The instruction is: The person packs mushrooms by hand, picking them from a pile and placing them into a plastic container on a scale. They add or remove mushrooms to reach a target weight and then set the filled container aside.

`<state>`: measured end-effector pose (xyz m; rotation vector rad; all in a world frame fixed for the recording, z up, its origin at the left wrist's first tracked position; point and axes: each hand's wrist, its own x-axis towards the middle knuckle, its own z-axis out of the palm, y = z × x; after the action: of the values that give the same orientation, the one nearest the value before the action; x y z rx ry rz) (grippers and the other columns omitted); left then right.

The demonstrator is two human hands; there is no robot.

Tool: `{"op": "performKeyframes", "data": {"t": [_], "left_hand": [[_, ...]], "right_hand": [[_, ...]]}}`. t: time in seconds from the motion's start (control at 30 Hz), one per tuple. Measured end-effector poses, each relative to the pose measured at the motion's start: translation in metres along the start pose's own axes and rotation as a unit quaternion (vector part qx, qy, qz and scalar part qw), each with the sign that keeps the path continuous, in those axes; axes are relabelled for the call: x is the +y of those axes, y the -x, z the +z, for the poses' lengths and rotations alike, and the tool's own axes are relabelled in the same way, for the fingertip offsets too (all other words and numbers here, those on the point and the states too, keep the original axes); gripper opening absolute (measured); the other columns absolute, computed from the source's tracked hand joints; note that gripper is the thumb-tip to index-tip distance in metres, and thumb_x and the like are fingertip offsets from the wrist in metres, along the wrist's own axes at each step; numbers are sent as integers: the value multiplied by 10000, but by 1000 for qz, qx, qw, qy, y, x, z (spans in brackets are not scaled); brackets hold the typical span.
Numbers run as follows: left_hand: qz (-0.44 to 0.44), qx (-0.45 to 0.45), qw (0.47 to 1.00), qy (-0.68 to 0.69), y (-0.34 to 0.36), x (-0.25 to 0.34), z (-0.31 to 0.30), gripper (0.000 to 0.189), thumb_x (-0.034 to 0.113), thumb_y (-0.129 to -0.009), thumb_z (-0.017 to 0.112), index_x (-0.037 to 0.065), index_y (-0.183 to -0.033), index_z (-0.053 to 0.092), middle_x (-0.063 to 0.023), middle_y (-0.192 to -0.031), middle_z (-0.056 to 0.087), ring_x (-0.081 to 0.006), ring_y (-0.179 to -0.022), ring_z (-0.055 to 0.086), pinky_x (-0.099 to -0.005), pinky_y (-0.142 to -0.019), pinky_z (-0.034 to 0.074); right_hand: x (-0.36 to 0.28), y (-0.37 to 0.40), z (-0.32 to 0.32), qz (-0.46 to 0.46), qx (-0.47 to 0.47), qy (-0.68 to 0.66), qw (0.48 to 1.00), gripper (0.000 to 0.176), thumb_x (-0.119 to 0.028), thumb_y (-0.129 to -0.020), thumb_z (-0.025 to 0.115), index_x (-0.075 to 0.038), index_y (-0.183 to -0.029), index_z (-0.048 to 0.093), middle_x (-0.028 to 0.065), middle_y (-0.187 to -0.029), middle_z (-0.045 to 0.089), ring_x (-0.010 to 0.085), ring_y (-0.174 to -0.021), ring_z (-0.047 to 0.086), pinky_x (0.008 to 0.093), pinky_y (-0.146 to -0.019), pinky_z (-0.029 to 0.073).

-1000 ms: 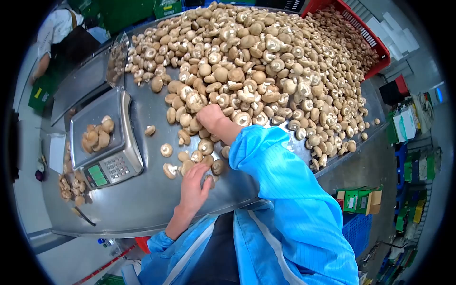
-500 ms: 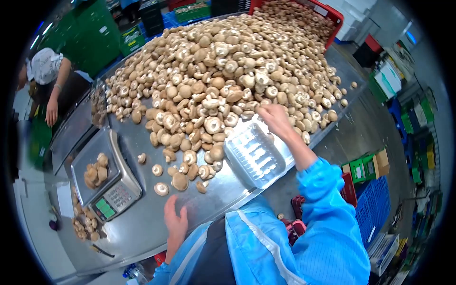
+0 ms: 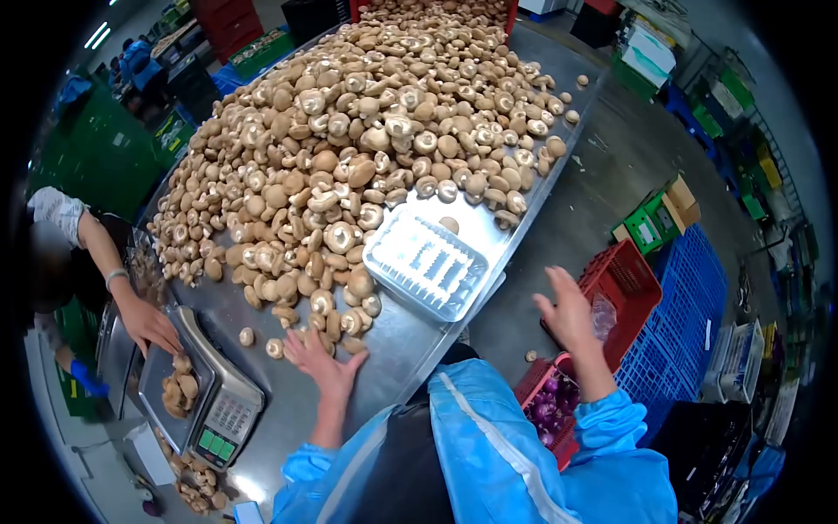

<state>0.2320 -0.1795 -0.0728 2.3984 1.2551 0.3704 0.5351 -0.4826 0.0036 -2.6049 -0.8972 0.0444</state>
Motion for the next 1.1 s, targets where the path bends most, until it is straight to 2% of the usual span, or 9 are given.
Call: {"op": "performKeyframes", "data": {"t": [0.1,0.2,0.33,0.63,0.7,0.83,0.97,1.0,1.1], "left_hand": [[10,53,998,29,-16,-8,20,1078,388,-530,912,70,-1411,377,-258,-1550,89,-469,-1432,34,-633,-1111,110],[9,51,998,35,-17,-8,16,1061,297,-548,908,87,-1428,353,-233,-1559,82,-473,-1432,31,-603,-1128,118],[12,21,1000,15,-4,5,-11,1048,218,-570,886,91,-1446,324,-235,-1562,70,-476,-1433,39,-575,-1146,124],[-6,50,996,77,45,-14,-15,875,88,-687,766,0,-1430,310,-251,-1550,107,-447,-1435,103,-498,-1161,175],[7,46,991,125,53,-16,-30,810,71,-717,723,-4,-1420,328,-244,-1542,143,-424,-1427,163,-487,-1154,199],[56,20,988,143,72,-50,-36,728,38,-753,658,-8,-1411,350,-225,-1524,224,-392,-1401,260,-476,-1142,233],[67,6,955,287,100,-52,-58,671,21,-798,621,-8,-1414,358,-198,-1513,274,-348,-1371,318,-433,-1116,272],[86,9,973,215,102,-64,-59,645,15,-816,607,-2,-1414,367,-179,-1503,309,-318,-1345,357,-412,-1089,300],[113,-3,981,160,104,-90,-61,625,7,-818,608,0,-1404,392,-169,-1457,389,-297,-1306,409,-401,-1063,328]], "right_hand": [[-75,-25,2,-134,39,-68,988,686,-237,-775,764,4,-1341,460,246,-1402,437,406,-1293,430,431,-1071,373],[-123,-46,17,-179,-24,-65,981,859,-369,-728,787,-7,-1398,390,299,-1439,338,467,-1343,318,488,-1114,285],[-143,-56,30,-156,-33,-77,984,938,-434,-710,785,-9,-1423,347,299,-1437,336,480,-1359,278,513,-1118,260],[-151,-39,36,-166,7,-43,985,959,-348,-671,814,51,-1398,333,306,-1387,374,480,-1314,325,518,-1101,274],[-155,-42,34,-171,28,-76,982,884,-300,-635,801,54,-1337,397,256,-1310,449,417,-1254,407,455,-1088,321],[-157,-32,45,-185,124,-114,968,704,-183,-609,773,59,-1207,490,230,-1117,539,386,-1099,484,443,-1004,370],[-155,-32,62,-167,208,-73,961,806,-224,-604,790,35,-1278,431,206,-1091,545,389,-1093,489,428,-1014,368],[-152,-33,65,-149,190,-63,968,835,-250,-585,800,33,-1278,431,204,-1097,542,386,-1101,485,426,-1016,369],[-152,-40,61,-107,107,-49,987,901,-318,-553,819,35,-1286,432,216,-1153,527,380,-1147,467,424,-1034,360]]}}
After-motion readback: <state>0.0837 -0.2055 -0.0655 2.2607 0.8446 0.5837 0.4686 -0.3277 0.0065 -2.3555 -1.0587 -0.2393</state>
